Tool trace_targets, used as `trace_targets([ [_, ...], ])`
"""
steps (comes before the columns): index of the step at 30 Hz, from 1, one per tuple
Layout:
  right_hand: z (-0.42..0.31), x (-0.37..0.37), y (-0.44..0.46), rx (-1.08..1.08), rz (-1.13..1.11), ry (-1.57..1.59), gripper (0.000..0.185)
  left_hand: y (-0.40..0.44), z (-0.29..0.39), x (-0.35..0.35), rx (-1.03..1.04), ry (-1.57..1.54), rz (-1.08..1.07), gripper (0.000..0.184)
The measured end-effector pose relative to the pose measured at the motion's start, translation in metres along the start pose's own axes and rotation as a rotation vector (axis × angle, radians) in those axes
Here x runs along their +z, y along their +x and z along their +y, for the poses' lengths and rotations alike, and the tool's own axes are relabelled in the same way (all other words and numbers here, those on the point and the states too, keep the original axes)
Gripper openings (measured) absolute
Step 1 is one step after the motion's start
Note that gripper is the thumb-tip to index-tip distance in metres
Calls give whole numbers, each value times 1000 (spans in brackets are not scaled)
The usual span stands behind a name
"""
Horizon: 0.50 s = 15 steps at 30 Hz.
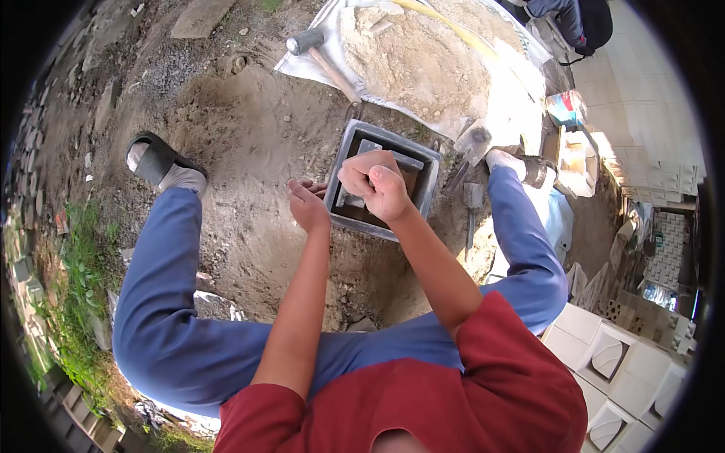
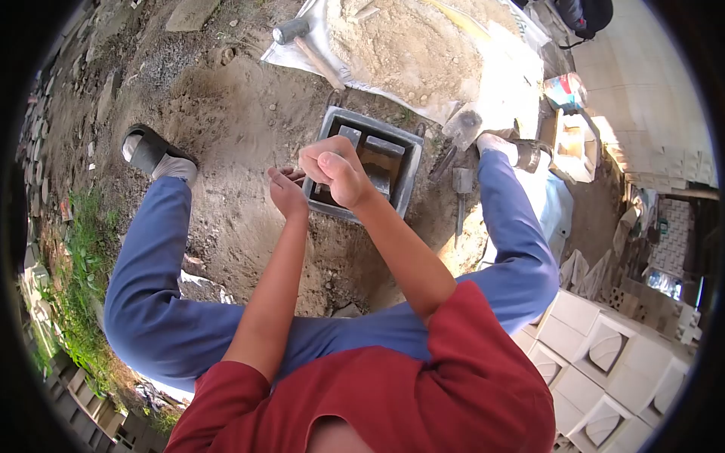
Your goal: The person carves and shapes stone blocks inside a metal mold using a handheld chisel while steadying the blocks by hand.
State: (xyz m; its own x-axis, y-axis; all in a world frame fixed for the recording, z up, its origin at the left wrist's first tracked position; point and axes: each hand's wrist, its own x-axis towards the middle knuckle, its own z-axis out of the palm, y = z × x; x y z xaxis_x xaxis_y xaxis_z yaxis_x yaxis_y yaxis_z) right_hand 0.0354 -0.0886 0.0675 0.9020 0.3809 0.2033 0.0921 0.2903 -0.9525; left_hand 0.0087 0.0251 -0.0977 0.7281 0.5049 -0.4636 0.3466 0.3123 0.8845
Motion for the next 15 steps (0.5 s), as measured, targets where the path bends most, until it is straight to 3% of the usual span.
trace_targets([
  [15, -2, 5, 1, 17, -9, 8, 62, 2, -1, -1, 55, 103, -32, 58],
])
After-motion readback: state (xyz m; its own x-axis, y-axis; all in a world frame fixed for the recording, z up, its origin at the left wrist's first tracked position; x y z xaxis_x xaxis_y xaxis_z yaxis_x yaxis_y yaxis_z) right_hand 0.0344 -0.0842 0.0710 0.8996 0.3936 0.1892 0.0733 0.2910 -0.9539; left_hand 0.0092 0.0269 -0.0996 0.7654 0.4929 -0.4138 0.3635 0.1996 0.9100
